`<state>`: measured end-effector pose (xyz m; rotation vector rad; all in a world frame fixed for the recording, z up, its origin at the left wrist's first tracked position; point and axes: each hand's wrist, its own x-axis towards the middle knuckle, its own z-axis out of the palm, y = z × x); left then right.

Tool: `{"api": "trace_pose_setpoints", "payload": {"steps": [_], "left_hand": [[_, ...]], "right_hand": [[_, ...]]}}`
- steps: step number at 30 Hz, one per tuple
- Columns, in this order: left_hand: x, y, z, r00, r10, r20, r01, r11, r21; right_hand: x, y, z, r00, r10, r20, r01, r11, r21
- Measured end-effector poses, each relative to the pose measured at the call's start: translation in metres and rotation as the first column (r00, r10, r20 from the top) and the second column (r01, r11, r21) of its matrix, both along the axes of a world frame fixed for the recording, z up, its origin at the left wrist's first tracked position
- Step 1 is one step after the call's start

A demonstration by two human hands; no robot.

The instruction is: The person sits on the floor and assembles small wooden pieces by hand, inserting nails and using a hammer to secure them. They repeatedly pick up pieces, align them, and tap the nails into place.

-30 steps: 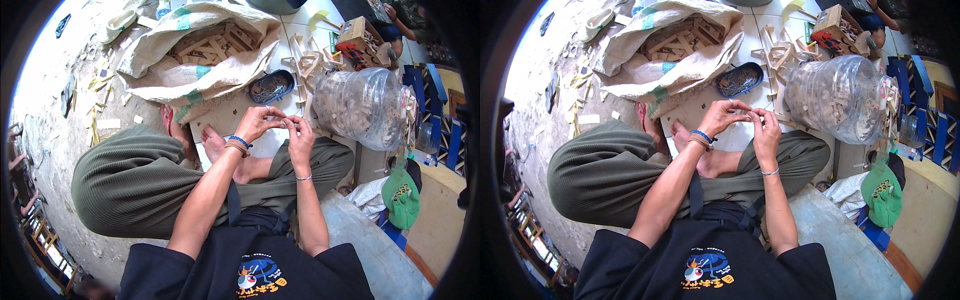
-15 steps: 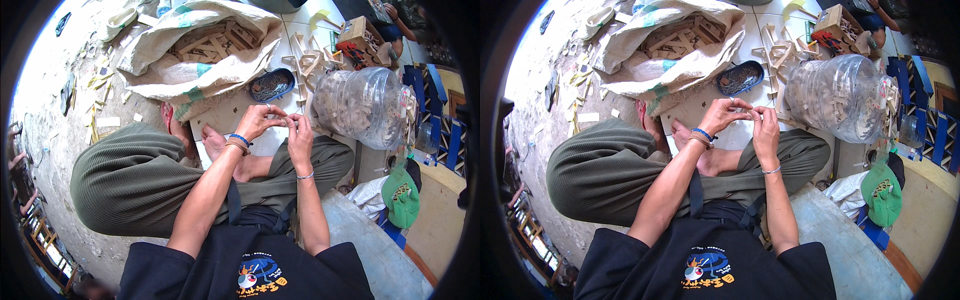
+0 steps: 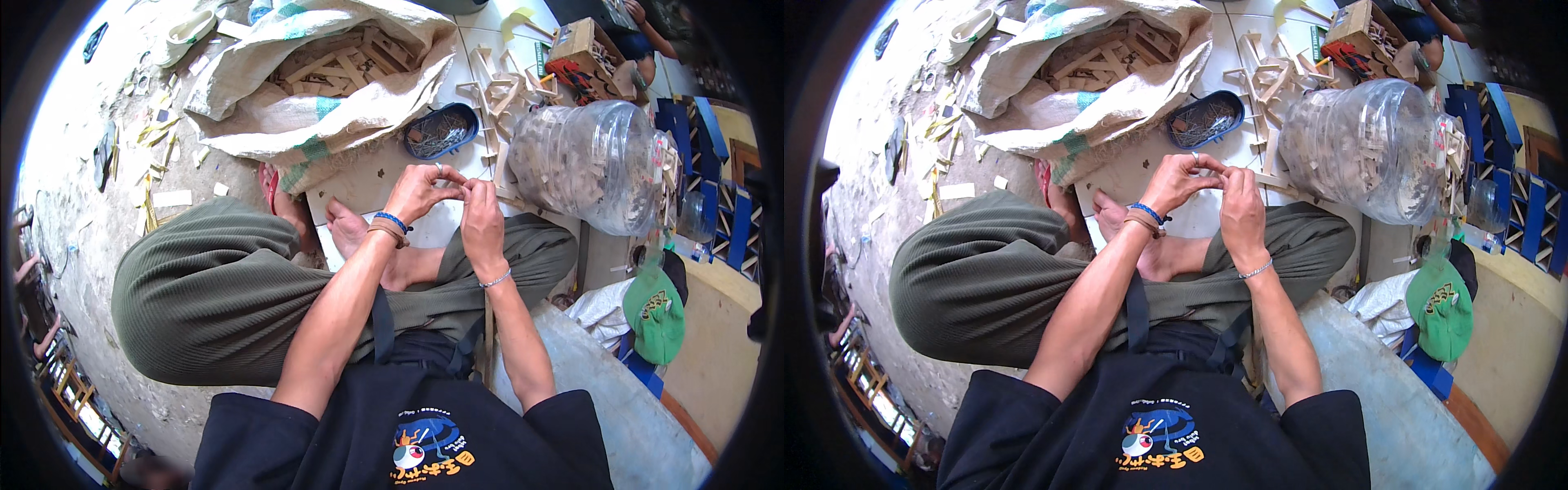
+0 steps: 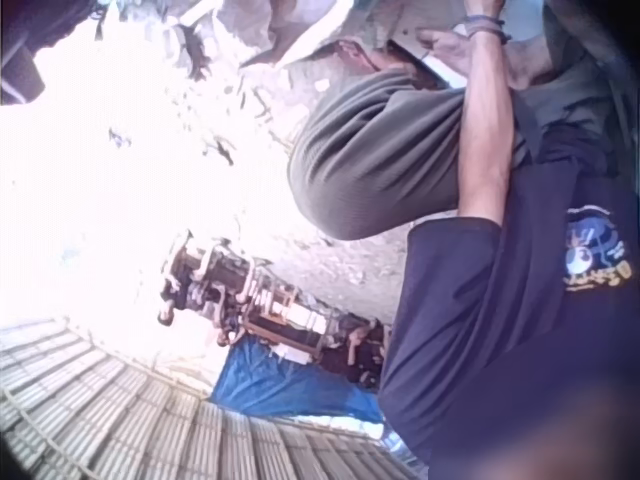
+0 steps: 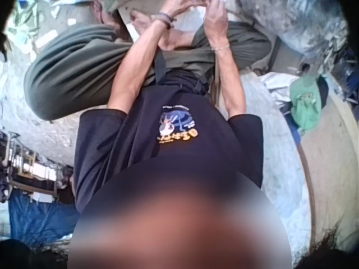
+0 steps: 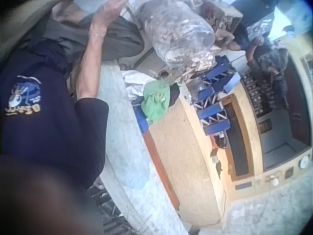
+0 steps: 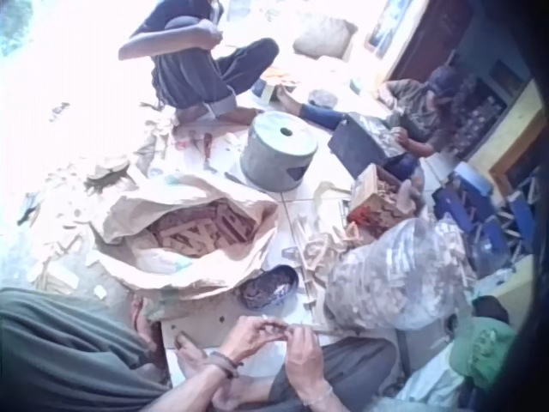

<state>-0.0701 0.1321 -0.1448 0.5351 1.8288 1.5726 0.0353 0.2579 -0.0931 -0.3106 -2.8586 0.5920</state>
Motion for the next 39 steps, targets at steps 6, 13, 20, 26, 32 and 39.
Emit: {"api": "trace_pose_setpoints", "payload": {"steps": [6,13,20,26,32,39], "left_hand": [[0.000,-0.002,0.000,0.997,0.034,-0.063,-0.033,0.999,0.012],[0.000,-0.002,-0.001,0.998,-0.001,-0.069,0.000,1.000,-0.006],[0.000,-0.002,0.003,1.000,-0.001,0.028,0.001,1.000,-0.006],[0.003,0.001,-0.009,0.983,0.042,0.178,-0.067,0.989,0.134],[0.007,0.002,-0.018,0.979,0.046,0.197,-0.081,0.981,0.176],[0.005,0.002,-0.025,0.977,0.013,0.213,-0.064,0.970,0.235]], "right_hand": [[0.001,0.003,-0.005,0.998,0.054,0.025,-0.055,0.998,0.024],[-0.004,0.008,0.001,0.997,0.067,0.035,-0.068,0.997,0.022],[-0.001,0.006,0.012,0.998,-0.050,-0.038,0.045,0.991,-0.125],[0.004,0.002,0.009,0.998,-0.059,-0.035,0.055,0.994,-0.097],[0.007,-0.003,0.011,0.997,-0.057,-0.046,0.049,0.985,-0.163],[0.008,-0.005,0.011,0.996,-0.082,-0.036,0.070,0.963,-0.261]]}}
